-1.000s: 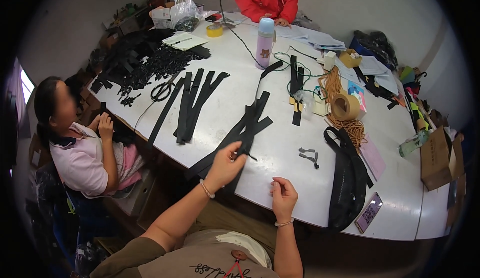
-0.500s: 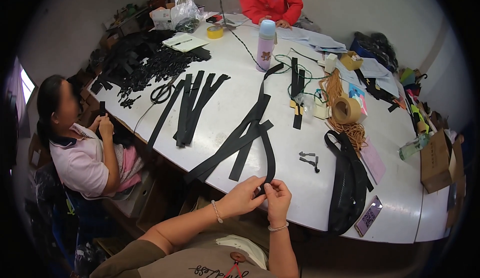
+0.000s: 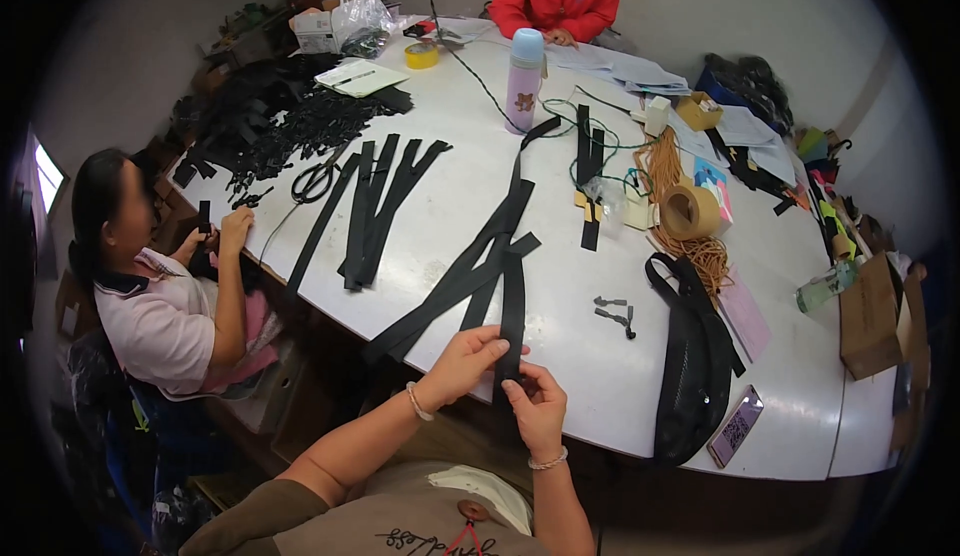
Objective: Assemble plastic buckles onto black webbing straps at a manufacturing workshop table.
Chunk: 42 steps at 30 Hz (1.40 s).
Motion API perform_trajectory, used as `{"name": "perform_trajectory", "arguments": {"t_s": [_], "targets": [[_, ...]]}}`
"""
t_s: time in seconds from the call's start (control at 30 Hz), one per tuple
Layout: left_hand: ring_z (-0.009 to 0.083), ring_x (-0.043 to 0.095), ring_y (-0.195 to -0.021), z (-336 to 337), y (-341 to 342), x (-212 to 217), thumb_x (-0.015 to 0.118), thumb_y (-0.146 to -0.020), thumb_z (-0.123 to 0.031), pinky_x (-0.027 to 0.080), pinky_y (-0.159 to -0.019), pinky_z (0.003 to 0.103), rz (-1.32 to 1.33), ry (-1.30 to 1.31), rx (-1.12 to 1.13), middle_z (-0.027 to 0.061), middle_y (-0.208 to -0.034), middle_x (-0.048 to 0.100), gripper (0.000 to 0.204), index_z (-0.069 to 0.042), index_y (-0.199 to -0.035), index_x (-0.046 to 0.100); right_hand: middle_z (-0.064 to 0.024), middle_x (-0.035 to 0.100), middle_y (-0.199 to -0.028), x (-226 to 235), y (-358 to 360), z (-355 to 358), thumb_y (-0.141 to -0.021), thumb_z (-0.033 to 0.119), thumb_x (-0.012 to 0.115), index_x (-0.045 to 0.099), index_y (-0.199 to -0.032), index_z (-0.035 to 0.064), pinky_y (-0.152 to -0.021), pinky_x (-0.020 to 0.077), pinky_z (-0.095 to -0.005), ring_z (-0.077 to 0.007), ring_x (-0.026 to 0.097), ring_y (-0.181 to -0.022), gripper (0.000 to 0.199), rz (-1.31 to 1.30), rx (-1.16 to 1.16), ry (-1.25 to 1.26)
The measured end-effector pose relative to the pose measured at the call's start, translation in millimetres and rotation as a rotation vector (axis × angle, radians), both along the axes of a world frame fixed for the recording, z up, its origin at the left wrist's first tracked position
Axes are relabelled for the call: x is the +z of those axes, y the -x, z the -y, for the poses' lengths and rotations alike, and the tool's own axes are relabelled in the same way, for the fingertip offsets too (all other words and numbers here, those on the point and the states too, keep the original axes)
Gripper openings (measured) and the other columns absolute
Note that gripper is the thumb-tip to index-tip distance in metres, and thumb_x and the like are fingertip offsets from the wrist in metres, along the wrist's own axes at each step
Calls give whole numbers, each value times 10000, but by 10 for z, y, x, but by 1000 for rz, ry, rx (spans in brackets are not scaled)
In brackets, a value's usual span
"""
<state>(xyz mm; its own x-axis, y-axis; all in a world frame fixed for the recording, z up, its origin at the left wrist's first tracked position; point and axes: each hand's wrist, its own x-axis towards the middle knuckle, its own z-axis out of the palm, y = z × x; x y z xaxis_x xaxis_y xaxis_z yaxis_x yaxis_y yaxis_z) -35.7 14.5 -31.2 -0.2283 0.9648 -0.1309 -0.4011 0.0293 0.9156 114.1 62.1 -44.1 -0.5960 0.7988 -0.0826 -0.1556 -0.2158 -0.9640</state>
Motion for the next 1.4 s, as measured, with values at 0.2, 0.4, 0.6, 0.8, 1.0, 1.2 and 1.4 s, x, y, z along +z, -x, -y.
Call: {"name": "perform_trajectory", "arguments": {"t_s": [0.2,0.4,0.6,0.8,1.0,1.2,1.4], "targets": [[216,632,-973,-12,27,150,480,-911,-5,543,-827,334,230,0,83,137,-1159,599,402,3,-1308,419,-2,611,-849,-17,-107,82,-837,-20,643,604,-994,-17,-652,444,-184,-49,541,-733,162,23,19,-35],[216,621,-1007,-37,3,212,470,-904,17,553,-818,314,314,43,53,137,-1172,591,426,0,-1326,411,-14,629,-876,-7,-253,143,-859,-5,621,609,-993,-28,-676,458,-190,-56,556,-753,136,7,1,23],[209,619,-1017,-59,-25,196,472,-904,15,558,-803,311,329,52,71,133,-1172,593,434,-1,-1332,405,-25,633,-902,46,-339,135,-886,16,586,610,-1047,-33,-666,463,-199,-64,559,-753,170,-13,32,86],[159,641,-947,-83,273,369,550,-859,10,560,-647,247,132,-3,150,68,-1109,615,376,-54,-1226,497,-97,653,-943,92,-298,99,-911,31,538,581,-1110,-38,-684,489,-228,-106,590,-749,215,-151,13,163],[194,620,-1008,-98,1219,1197,539,-872,6,583,-707,308,-172,-135,440,91,-1150,587,355,-16,-1224,497,-122,652,-925,47,-394,52,-917,27,514,585,-1073,-40,-682,514,-243,-131,614,-711,184,-8,25,131],[164,583,-1084,-81,2054,1599,539,-888,44,457,-932,243,-459,-654,574,133,-1138,628,145,-15,-994,619,-121,649,-896,-14,-375,37,-916,24,512,599,-1023,-46,-673,529,-257,-137,620,-703,154,-27,11,152],[260,474,-1237,-188,2620,736,446,-796,120,315,-1068,333,-822,-325,480,152,-1190,608,275,-24,-841,676,-119,647,-884,-66,-381,20,-915,18,510,598,-1020,-47,-681,533,-261,-137,621,-708,152,-23,-5,167]]}}
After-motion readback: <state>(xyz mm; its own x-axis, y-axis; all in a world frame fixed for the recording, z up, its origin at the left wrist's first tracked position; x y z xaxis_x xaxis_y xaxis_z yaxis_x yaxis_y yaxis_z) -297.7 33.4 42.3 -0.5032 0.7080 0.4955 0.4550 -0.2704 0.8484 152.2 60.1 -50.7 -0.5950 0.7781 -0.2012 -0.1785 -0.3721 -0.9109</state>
